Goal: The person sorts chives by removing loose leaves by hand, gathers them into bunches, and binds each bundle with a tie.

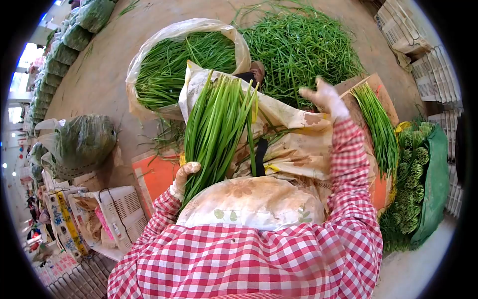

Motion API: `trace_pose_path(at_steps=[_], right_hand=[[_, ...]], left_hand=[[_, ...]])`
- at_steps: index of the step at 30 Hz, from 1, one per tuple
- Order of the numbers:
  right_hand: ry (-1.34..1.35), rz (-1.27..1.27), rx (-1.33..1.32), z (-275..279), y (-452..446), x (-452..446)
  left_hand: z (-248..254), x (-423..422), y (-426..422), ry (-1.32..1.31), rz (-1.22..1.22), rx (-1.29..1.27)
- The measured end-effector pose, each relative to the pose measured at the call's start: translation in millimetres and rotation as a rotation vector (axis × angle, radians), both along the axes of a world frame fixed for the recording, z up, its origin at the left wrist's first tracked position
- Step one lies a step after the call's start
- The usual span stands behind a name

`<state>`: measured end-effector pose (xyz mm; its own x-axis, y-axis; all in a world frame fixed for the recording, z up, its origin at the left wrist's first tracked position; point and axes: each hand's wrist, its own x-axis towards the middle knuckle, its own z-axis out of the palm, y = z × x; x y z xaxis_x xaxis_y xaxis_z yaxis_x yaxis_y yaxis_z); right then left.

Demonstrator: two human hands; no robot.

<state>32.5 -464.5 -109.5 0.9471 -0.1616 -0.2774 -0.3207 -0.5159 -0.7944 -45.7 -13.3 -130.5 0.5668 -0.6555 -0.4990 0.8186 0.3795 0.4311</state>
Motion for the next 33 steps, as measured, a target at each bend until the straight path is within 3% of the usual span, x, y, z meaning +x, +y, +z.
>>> trace_pose_path(at_steps=[2,4,6,8,9,11,12,13,15,19,21,23,25,26,27,28,30,31,33], right_hand=[[0.219,0.04,0.094,12,28,-20],[0.226,0.057,0.717,49,82,-41],[0.256,0.115,0.742,56,117,-53],[-0.106,0.271,0.693,56,134,-57],[-0.105,0.269,0.689,59,129,-57],[-0.247,0.391,0.407,78,112,-59],[-0.09,0.439,0.133,105,100,-57],[-0.244,0.463,0.074,88,86,-55],[-0.538,0.619,-0.051,80,59,-46],[-0.475,0.654,-0.222,96,38,-23],[-0.687,0.604,-0.215,91,16,-4],[-0.738,0.478,-0.387,81,-3,14],[-0.788,0.227,-0.519,72,-17,36],[-0.755,0.134,-0.774,71,-20,41],[-0.763,0.139,-0.775,66,-20,44],[-0.491,0.017,-0.854,81,3,40],[-0.398,-0.037,-0.639,114,52,19],[-0.565,0.031,-0.349,131,76,2],[-0.442,0.234,0.083,149,116,-23]], left_hand=[[11,0,-3,-0.082,-0.019,0.062],[24,-3,-6,-0.165,-0.025,0.075],[34,-4,-10,-0.129,-0.02,0.074],[41,-5,-15,-0.064,0.008,0.06],[42,-7,-17,-0.028,0.027,0.052],[42,-11,-18,0.014,0.049,0.044],[40,-12,-19,-0.015,0.062,0.113],[39,-13,-19,-0.045,0.075,0.18],[18,-13,-8,-0.059,0.056,0.034],[0,-12,0,-0.023,0.04,-0.082],[-5,-13,3,-0.011,0.038,-0.117],[-10,-15,6,-0.003,0.043,-0.15],[-15,-15,10,0.005,0.049,-0.186],[-16,-14,11,0.005,0.051,-0.202],[-18,-15,13,0.005,0.052,-0.218],[-20,-14,14,0.004,0.055,-0.231],[-19,-14,15,-0.009,0.062,-0.229],[-16,-15,15,-0.027,0.065,-0.197],[0,-16,8,-0.08,0.053,-0.064]])
